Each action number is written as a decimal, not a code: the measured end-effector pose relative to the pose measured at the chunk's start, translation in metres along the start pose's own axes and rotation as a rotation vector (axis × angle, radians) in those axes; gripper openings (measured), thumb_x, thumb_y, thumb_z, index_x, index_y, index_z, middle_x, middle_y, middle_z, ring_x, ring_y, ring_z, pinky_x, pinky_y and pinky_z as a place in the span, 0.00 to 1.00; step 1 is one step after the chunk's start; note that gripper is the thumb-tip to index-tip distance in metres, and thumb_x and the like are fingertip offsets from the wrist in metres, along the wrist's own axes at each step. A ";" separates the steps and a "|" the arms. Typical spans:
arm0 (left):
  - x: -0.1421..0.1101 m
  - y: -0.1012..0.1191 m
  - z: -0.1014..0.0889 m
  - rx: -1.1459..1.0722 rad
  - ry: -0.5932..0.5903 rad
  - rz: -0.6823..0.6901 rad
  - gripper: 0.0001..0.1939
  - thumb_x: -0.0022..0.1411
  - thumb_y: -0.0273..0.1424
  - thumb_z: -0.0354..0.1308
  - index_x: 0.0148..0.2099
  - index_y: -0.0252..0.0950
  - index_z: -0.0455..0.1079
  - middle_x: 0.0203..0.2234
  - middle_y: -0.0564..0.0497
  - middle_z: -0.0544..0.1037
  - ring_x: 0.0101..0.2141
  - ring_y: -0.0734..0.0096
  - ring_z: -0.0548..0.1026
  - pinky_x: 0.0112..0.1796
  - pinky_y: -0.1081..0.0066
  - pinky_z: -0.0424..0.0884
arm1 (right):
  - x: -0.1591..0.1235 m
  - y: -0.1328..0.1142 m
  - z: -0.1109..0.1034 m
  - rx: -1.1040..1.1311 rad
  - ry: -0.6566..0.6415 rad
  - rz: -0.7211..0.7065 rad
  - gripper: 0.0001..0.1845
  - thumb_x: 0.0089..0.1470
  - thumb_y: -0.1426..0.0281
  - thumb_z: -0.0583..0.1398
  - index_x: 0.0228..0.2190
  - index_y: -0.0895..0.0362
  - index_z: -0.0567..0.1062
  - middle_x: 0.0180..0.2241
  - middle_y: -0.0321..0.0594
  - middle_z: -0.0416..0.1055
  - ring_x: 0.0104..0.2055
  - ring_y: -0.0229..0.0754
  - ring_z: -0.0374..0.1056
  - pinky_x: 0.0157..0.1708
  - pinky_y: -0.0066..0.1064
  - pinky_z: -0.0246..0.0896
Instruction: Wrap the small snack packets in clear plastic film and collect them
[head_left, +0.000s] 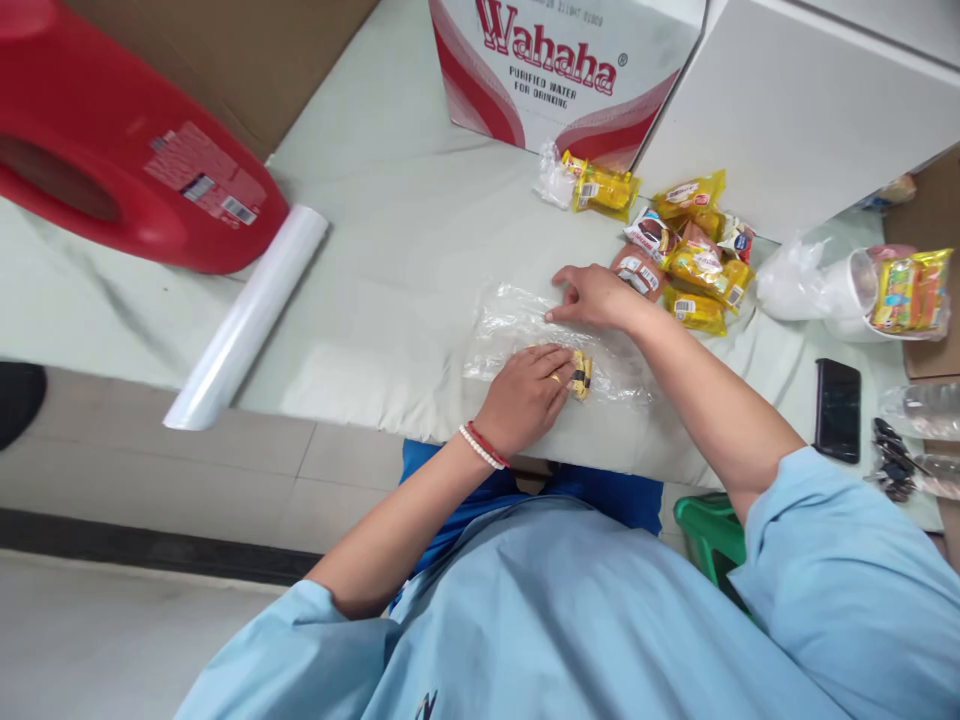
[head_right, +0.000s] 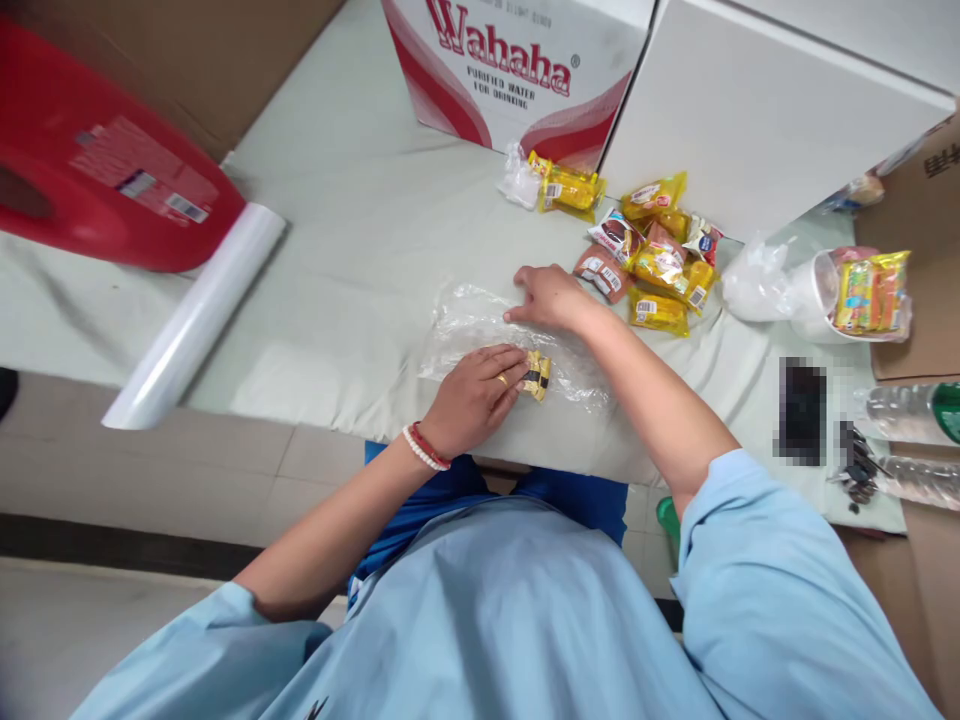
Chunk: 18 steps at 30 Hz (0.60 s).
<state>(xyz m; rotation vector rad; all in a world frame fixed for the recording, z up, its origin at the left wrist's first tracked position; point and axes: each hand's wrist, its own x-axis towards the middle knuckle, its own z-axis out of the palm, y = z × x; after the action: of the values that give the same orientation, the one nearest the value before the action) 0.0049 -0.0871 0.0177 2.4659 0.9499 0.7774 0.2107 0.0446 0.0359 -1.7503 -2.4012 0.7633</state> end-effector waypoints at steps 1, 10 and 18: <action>0.000 -0.001 0.000 -0.020 0.008 0.000 0.18 0.77 0.32 0.50 0.61 0.37 0.75 0.59 0.41 0.81 0.61 0.54 0.76 0.61 0.49 0.73 | 0.002 -0.001 -0.001 0.034 -0.037 0.025 0.28 0.51 0.56 0.73 0.50 0.58 0.80 0.35 0.41 0.80 0.36 0.43 0.73 0.38 0.31 0.65; 0.004 -0.005 0.005 0.001 0.008 -0.027 0.19 0.78 0.31 0.46 0.58 0.36 0.77 0.57 0.39 0.81 0.59 0.56 0.78 0.59 0.50 0.74 | -0.007 -0.002 -0.015 0.343 -0.038 0.030 0.13 0.53 0.61 0.69 0.35 0.58 0.79 0.34 0.39 0.78 0.34 0.38 0.68 0.36 0.29 0.62; 0.003 0.005 0.004 0.057 0.033 -0.108 0.17 0.77 0.32 0.51 0.56 0.41 0.80 0.56 0.45 0.83 0.59 0.52 0.74 0.55 0.48 0.70 | -0.020 0.005 -0.015 0.318 -0.066 0.056 0.15 0.52 0.60 0.70 0.36 0.58 0.82 0.32 0.38 0.78 0.33 0.39 0.68 0.35 0.29 0.59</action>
<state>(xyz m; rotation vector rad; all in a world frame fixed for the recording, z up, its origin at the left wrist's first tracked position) 0.0117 -0.0887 0.0180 2.4330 1.1222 0.7676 0.2272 0.0329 0.0515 -1.6910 -2.1287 1.1532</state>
